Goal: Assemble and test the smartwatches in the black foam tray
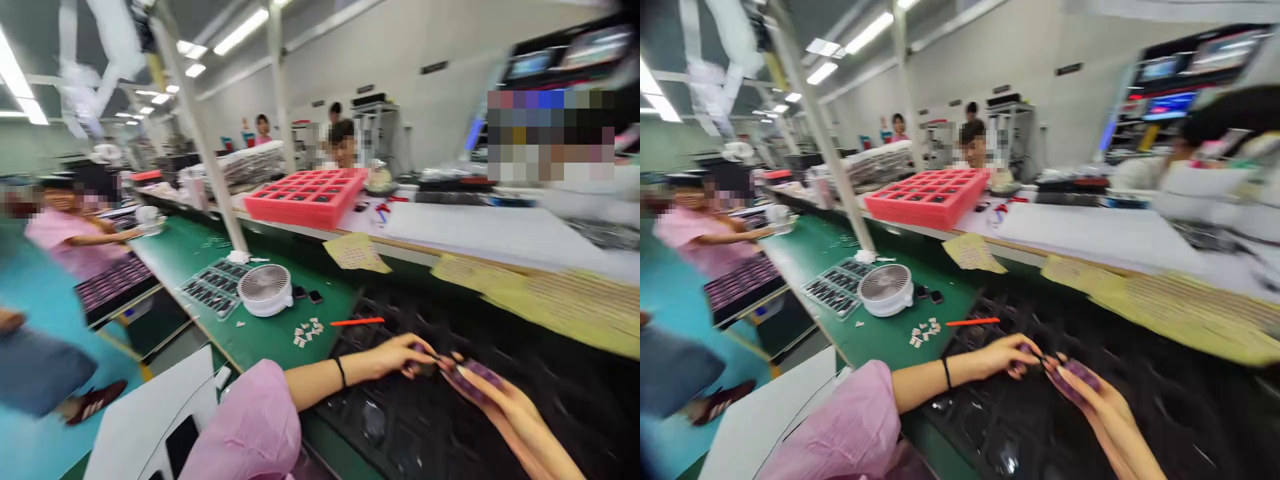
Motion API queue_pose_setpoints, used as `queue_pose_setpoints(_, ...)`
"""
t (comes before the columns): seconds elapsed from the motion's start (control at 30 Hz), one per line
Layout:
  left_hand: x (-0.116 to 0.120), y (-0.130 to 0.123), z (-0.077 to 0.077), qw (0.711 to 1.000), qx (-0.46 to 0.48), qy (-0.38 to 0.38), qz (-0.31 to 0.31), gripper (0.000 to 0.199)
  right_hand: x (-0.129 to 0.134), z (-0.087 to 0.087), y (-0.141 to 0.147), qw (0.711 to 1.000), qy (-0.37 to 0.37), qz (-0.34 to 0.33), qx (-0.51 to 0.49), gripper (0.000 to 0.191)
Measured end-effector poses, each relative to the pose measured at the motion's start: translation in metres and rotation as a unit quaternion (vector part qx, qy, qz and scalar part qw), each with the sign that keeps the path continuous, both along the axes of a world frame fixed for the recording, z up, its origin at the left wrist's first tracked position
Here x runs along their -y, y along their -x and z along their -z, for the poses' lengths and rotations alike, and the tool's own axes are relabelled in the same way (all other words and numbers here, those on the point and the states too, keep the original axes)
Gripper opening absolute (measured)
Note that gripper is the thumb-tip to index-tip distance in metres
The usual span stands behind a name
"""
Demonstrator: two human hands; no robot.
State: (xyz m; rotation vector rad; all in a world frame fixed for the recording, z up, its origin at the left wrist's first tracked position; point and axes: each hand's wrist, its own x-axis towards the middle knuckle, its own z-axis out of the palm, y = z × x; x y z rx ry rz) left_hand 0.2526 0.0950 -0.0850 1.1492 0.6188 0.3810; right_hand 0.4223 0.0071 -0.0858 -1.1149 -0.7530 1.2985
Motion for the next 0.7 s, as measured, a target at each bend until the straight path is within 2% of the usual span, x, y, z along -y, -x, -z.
queue_pose_setpoints(0.07,0.003,0.003,-0.011,0.995,-0.073,-0.059,-0.029,0.030,0.008,-0.004,-0.007,0.998,0.032,0.032,-0.033,0.044)
queue_pose_setpoints(0.13,0.004,0.002,-0.020,0.986,-0.107,-0.125,-0.004,0.041,0.015,-0.014,-0.017,0.997,0.021,0.061,-0.046,0.040)
queue_pose_setpoints(0.23,0.010,-0.009,-0.028,0.972,-0.111,-0.190,0.087,0.058,0.032,-0.027,-0.034,0.995,0.024,0.097,-0.031,0.037)
queue_pose_setpoints(0.33,0.025,-0.032,-0.032,0.951,-0.112,-0.213,0.197,0.064,0.057,-0.027,-0.049,0.991,0.038,0.124,-0.006,0.039)
queue_pose_setpoints(0.37,0.032,-0.042,-0.031,0.938,-0.114,-0.245,0.219,0.063,0.067,-0.025,-0.053,0.990,0.039,0.133,-0.009,0.040)
queue_pose_setpoints(0.43,0.047,-0.059,-0.029,0.899,-0.118,-0.358,0.224,0.057,0.085,-0.019,-0.059,0.989,0.038,0.142,-0.027,0.042)
queue_pose_setpoints(0.53,0.068,-0.077,-0.022,0.822,-0.132,-0.515,0.205,0.047,0.108,-0.012,-0.065,0.989,0.043,0.134,-0.047,0.042)
queue_pose_setpoints(0.6,0.077,-0.083,-0.018,0.777,-0.144,-0.577,0.208,0.052,0.120,-0.010,-0.067,0.990,0.046,0.117,-0.058,0.042)
queue_pose_setpoints(0.63,0.080,-0.083,-0.017,0.763,-0.144,-0.596,0.205,0.060,0.124,-0.010,-0.067,0.991,0.046,0.108,-0.066,0.042)
queue_pose_setpoints(0.7,0.083,-0.084,-0.018,0.763,-0.121,-0.607,0.186,0.073,0.131,-0.010,-0.068,0.992,0.049,0.089,-0.079,0.040)
